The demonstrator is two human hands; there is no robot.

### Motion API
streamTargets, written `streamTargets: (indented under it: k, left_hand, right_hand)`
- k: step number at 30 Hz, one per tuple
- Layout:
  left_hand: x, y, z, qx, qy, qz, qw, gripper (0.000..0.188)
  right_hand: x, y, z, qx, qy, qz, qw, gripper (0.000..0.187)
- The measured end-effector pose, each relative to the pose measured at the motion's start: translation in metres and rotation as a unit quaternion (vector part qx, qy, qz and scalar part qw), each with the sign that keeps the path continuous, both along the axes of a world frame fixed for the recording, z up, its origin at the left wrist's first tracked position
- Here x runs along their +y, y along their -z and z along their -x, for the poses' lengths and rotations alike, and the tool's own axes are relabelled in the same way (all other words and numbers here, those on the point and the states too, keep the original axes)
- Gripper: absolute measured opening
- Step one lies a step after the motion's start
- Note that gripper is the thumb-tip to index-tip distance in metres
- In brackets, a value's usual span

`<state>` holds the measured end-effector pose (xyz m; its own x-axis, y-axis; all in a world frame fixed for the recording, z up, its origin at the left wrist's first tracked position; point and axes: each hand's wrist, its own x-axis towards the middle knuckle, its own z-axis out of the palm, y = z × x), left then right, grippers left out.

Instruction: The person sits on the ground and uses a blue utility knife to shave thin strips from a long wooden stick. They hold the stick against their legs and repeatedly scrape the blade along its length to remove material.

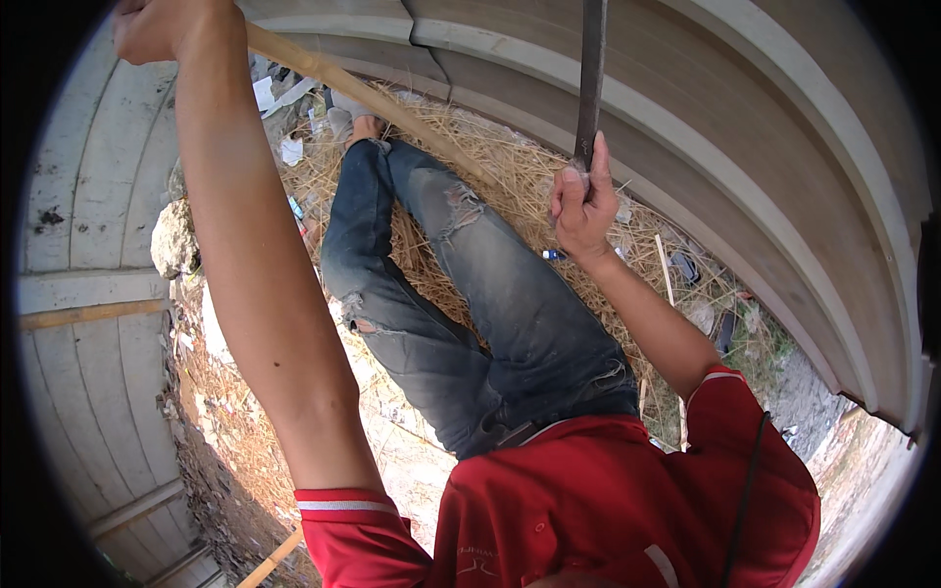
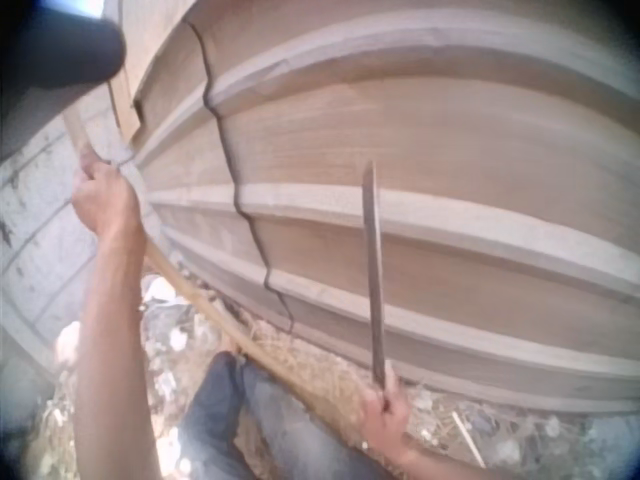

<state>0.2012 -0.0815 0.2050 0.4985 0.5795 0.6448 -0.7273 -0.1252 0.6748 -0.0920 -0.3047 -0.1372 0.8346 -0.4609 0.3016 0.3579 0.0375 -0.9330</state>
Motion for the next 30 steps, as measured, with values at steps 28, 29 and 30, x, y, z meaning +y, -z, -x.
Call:
streamTargets:
  k: [28, 29, 30]
  left_hand:
    - [-0.030, 0.001, 0.027, -0.036, -0.275, -0.115, 0.954, 0.068]
    - [-0.033, -0.005, 0.025, -0.040, -0.281, -0.111, 0.952, 0.068]
    - [-0.031, -0.003, 0.026, -0.037, -0.292, -0.110, 0.949, 0.067]
  right_hand:
    - [-0.029, 0.023, 0.032, 0.379, -0.135, 0.067, 0.913, 0.048]
    - [-0.030, 0.016, 0.022, 0.296, -0.111, 0.098, 0.944, 0.047]
    - [-0.028, -0.012, 0.014, 0.244, -0.104, 0.045, 0.963, 0.044]
